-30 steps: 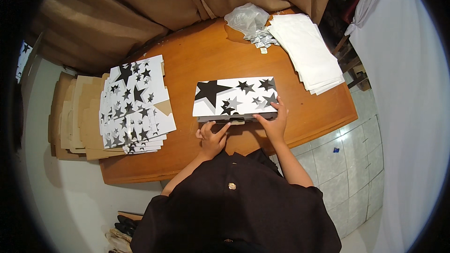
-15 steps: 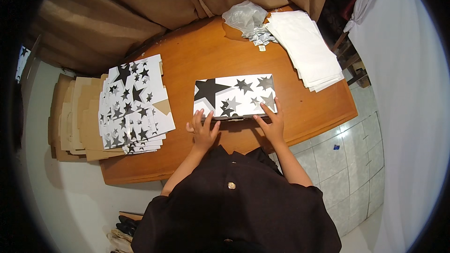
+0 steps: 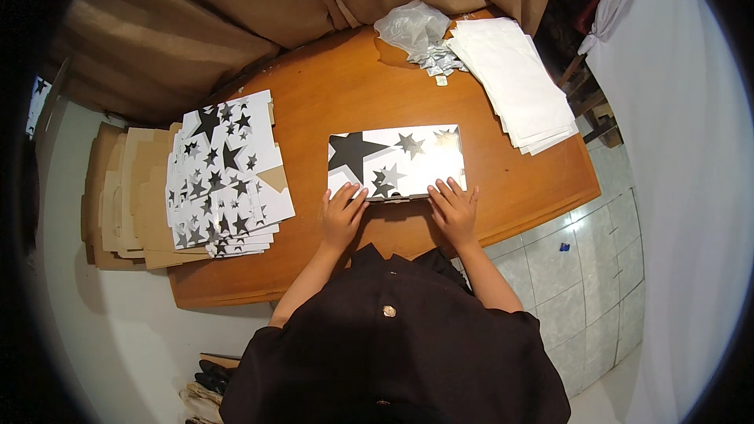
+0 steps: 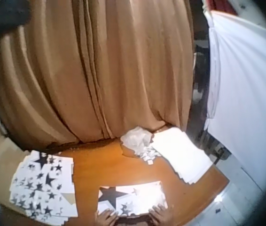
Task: Folding shoe box components, placing tissue paper inside, closing them, and stacking them on a shelf.
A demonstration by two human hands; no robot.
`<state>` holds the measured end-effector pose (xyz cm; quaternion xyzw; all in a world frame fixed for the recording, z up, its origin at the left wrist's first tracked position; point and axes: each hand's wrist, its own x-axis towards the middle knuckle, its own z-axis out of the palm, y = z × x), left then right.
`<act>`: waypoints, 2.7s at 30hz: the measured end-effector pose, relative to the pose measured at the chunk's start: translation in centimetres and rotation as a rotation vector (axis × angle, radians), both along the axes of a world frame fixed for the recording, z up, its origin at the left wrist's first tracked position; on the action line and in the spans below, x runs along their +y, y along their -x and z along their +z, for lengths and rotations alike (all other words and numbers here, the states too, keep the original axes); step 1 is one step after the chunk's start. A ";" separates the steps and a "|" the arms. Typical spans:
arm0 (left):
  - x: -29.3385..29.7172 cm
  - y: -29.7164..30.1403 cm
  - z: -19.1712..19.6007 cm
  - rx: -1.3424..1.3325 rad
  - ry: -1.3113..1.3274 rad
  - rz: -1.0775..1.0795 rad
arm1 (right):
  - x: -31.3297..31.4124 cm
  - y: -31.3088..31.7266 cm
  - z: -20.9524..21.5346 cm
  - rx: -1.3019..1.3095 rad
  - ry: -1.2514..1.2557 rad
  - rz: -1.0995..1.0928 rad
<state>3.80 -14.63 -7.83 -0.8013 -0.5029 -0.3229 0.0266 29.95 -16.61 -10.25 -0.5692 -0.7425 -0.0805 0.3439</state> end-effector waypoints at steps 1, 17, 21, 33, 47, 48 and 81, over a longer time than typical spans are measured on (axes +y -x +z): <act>0.0 0.0 -0.1 -0.008 0.005 -0.006 | 0.3 -0.1 -0.4 -0.020 -0.041 -0.004; 0.2 -0.5 -1.0 -0.097 0.018 0.029 | 1.2 4.1 1.6 0.155 -0.040 0.237; 0.3 -0.5 -1.2 -0.091 0.020 0.031 | 1.5 4.3 1.3 0.124 -0.097 0.246; 0.4 -0.5 -1.0 -0.113 0.043 0.033 | 2.4 4.2 2.6 -0.018 -0.069 0.296; 0.6 -3.1 0.5 -0.077 0.092 0.120 | 3.5 3.7 2.4 0.034 0.005 0.215; 0.8 -3.0 0.3 -0.078 0.090 0.119 | 3.6 3.7 2.0 0.033 0.003 0.214; -7.9 -13.0 -4.0 -0.633 0.314 0.361 | 8.6 -7.4 -1.8 1.268 0.911 0.433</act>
